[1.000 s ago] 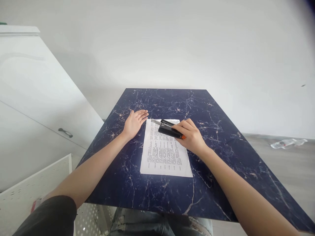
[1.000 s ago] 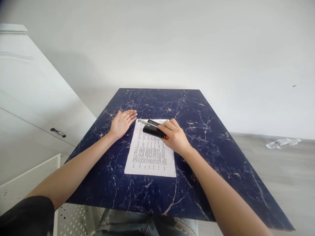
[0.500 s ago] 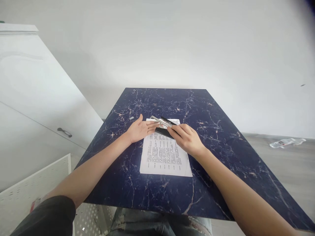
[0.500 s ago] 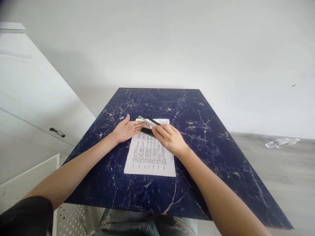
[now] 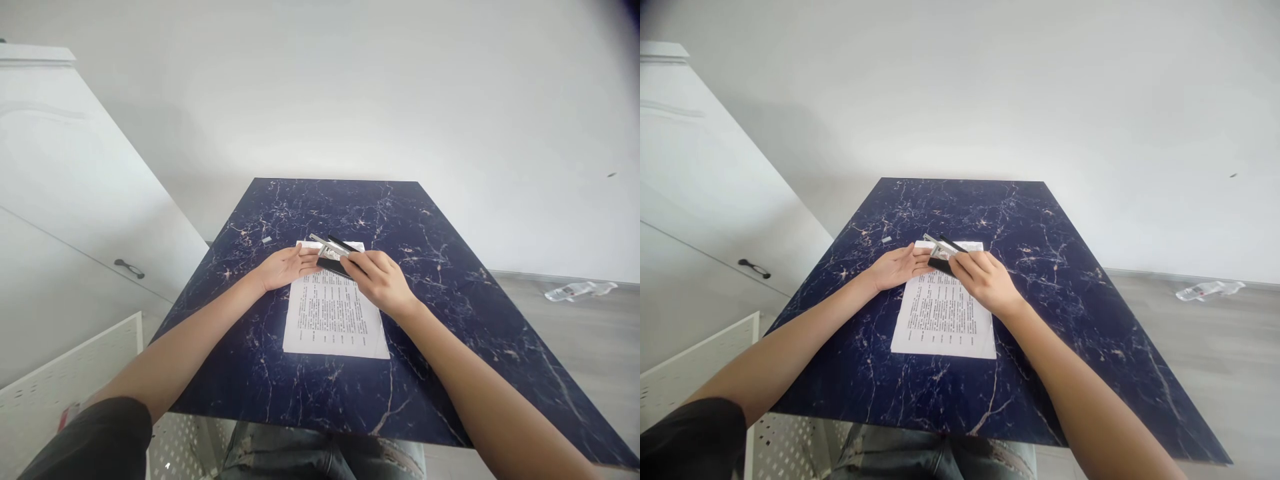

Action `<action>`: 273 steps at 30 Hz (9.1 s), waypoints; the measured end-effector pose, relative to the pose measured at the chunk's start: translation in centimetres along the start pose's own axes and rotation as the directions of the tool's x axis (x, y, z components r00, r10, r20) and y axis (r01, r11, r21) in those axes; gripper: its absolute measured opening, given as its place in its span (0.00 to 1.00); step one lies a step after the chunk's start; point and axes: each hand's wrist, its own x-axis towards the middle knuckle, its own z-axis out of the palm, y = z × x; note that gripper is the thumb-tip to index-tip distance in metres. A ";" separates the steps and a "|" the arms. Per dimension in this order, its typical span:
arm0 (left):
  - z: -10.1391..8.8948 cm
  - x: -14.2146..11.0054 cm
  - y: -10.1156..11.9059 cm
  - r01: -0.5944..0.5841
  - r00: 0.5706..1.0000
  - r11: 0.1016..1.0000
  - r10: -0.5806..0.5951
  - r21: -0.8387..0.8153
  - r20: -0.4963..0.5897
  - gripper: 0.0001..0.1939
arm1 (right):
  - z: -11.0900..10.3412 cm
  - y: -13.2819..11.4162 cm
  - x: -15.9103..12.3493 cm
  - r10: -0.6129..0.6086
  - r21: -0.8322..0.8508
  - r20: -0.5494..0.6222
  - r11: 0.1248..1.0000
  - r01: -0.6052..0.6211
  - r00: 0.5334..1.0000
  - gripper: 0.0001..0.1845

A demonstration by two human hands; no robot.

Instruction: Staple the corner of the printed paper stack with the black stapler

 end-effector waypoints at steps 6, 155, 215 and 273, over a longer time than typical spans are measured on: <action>0.0 -0.3 -0.3 -0.007 0.999 1.000 0.006 0.023 0.044 0.16 | -0.5 -0.5 0.4 -0.043 -0.030 0.047 0.999 0.044 0.998 0.28; 1.8 -1.3 -0.2 -0.168 0.923 0.300 0.382 0.939 0.044 0.02 | 3.3 2.3 -1.0 0.291 0.556 0.483 0.626 -0.546 0.826 0.23; 2.0 -1.3 -0.1 -0.112 0.929 0.344 0.370 0.932 -0.025 0.04 | 2.8 2.2 -0.7 0.287 0.530 0.525 0.626 -0.572 0.801 0.20; -2.4 -0.5 -0.5 0.141 0.925 -0.182 0.374 0.973 -0.064 0.23 | 2.6 -0.2 0.0 0.191 0.516 0.448 0.742 -0.427 0.874 0.25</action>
